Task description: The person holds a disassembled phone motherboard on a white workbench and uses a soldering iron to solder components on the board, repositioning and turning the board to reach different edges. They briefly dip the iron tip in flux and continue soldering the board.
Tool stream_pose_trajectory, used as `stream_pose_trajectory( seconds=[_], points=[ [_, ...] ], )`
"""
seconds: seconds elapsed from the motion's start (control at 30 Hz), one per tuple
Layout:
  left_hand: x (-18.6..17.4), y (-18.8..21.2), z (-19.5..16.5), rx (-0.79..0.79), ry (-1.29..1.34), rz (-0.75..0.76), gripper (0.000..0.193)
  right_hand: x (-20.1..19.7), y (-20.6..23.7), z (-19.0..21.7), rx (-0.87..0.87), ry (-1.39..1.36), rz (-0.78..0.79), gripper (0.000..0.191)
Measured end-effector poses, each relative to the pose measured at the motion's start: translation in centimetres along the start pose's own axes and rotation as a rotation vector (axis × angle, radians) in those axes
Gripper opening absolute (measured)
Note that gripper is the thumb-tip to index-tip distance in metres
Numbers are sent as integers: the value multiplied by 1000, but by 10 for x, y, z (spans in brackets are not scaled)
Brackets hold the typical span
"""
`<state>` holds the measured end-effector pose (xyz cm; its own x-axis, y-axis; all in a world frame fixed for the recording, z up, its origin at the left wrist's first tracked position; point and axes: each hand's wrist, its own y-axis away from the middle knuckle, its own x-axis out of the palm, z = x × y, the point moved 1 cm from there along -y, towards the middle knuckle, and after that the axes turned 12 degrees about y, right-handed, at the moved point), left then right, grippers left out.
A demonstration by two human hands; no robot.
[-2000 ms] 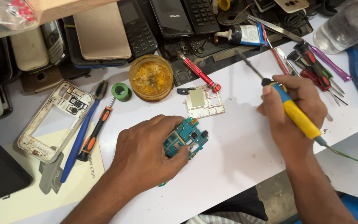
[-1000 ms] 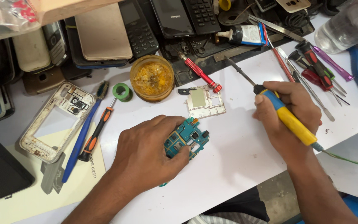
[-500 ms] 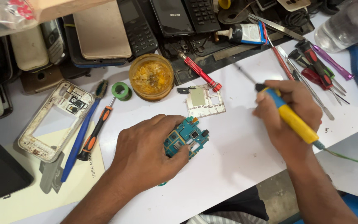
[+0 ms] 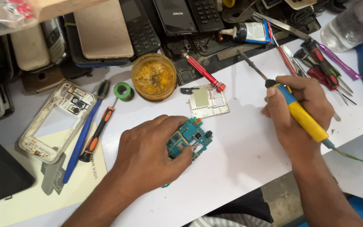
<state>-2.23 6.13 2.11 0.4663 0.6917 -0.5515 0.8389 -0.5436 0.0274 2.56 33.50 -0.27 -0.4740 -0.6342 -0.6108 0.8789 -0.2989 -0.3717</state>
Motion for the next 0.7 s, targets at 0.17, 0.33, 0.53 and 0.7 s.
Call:
stream_pose_trajectory(
  seconds=[0.17, 0.33, 0.53, 0.7],
  points=[
    [0, 0, 0, 12, -3, -1, 48, 0, 0, 3, 5, 86, -9, 22],
    [-1, -1, 1, -32, -6, 23, 49, -1, 1, 2, -18, 34, 41, 25],
    [-2, -1, -2, -48, -12, 29, 49, -32, 4, -38, 203, -471, -60, 25],
    [-1, 0, -3, 19, -25, -28, 47, -112, 13, -102, 132, -540, -175, 21]
  ],
)
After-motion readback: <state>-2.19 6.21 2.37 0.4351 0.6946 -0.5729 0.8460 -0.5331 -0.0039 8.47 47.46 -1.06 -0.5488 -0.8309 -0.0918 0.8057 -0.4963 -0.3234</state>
